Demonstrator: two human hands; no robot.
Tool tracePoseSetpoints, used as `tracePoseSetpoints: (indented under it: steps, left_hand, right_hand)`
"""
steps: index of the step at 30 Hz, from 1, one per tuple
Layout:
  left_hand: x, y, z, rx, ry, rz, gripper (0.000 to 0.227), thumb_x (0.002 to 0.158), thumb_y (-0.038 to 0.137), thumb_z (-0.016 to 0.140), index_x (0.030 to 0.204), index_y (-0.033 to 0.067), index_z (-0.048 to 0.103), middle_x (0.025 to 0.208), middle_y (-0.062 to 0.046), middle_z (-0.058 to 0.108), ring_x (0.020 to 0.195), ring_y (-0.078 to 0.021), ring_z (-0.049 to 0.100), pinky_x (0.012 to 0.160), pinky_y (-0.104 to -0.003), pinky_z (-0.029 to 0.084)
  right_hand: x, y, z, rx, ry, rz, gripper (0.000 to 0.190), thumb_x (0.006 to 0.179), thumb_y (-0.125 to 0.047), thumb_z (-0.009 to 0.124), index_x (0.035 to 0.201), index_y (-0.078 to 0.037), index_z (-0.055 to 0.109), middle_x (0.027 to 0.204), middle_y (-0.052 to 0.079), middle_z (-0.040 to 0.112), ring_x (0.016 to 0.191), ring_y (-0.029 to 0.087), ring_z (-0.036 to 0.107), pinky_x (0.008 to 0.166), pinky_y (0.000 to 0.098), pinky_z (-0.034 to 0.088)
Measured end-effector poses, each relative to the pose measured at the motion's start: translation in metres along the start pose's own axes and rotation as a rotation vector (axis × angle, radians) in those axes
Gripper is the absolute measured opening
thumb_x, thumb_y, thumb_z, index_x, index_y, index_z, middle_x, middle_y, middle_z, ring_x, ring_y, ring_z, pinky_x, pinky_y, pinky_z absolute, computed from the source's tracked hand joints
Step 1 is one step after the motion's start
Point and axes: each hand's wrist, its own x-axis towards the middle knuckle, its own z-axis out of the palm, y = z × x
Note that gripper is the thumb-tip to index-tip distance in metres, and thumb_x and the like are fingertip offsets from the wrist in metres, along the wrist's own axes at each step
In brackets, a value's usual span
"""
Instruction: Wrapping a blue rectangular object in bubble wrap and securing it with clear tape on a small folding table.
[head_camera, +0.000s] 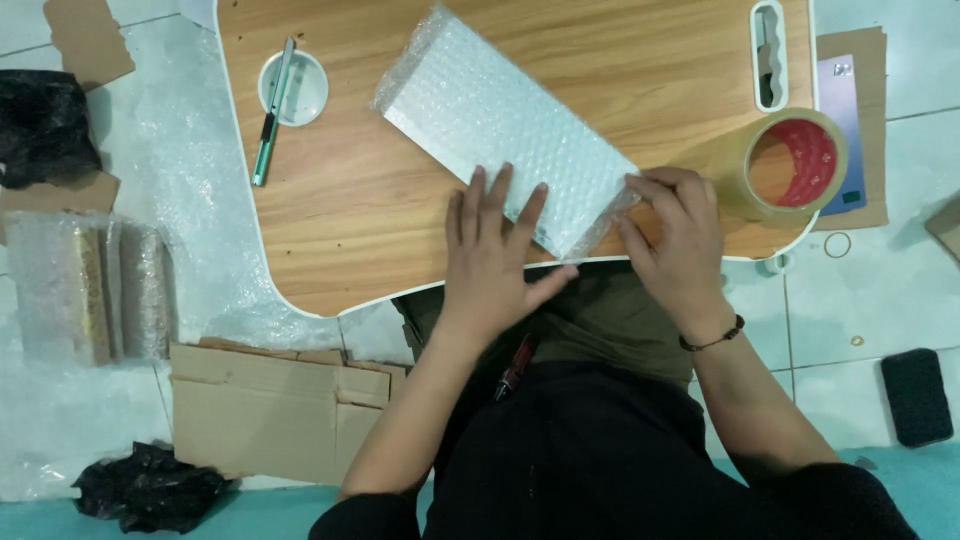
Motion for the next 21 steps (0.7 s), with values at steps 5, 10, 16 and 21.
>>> tracePoseSetpoints:
  steps: [5, 10, 16, 21]
  left_hand:
    - [-0.010, 0.004, 0.013, 0.064, 0.012, 0.031, 0.088, 0.082, 0.056, 0.082, 0.151, 0.0125, 0.050, 0.156, -0.023, 0.039, 0.150, -0.0487, 0.024, 0.118, -0.070, 0.025]
    - [-0.008, 0.001, 0.019, 0.136, 0.066, 0.129, 0.073, 0.088, 0.051, 0.077, 0.151, 0.0242, 0.052, 0.146, -0.019, 0.050, 0.144, -0.0475, 0.038, 0.114, -0.066, 0.038]
    - [-0.017, 0.006, 0.036, 0.221, 0.161, 0.139, 0.070, 0.088, 0.051, 0.076, 0.150, 0.0315, 0.053, 0.138, -0.011, 0.058, 0.135, -0.0417, 0.048, 0.101, -0.058, 0.045]
    - [-0.014, 0.034, 0.025, 0.226, 0.128, 0.072, 0.079, 0.081, 0.051, 0.084, 0.150, 0.0274, 0.055, 0.126, -0.012, 0.058, 0.116, -0.0351, 0.051, 0.087, -0.048, 0.046]
  right_hand:
    - [0.001, 0.008, 0.004, 0.076, 0.026, 0.010, 0.033, 0.095, -0.010, 0.081, 0.125, -0.006, 0.069, 0.113, 0.008, 0.055, 0.111, 0.032, 0.058, 0.097, 0.0431, 0.047]
    - [0.004, 0.008, 0.008, 0.033, 0.094, -0.039, 0.030, 0.095, -0.012, 0.083, 0.121, -0.004, 0.071, 0.110, 0.010, 0.057, 0.109, 0.034, 0.061, 0.093, 0.0450, 0.051]
    - [0.009, -0.008, 0.000, 0.091, 0.142, -0.049, 0.022, 0.099, 0.003, 0.067, 0.121, -0.001, 0.067, 0.111, 0.015, 0.057, 0.103, 0.035, 0.062, 0.080, 0.0439, 0.053]
    - [-0.015, 0.009, 0.001, 0.130, 0.183, 0.073, 0.017, 0.103, -0.012, 0.069, 0.117, -0.003, 0.064, 0.093, 0.006, 0.044, 0.077, 0.023, 0.051, 0.064, 0.0357, 0.044]
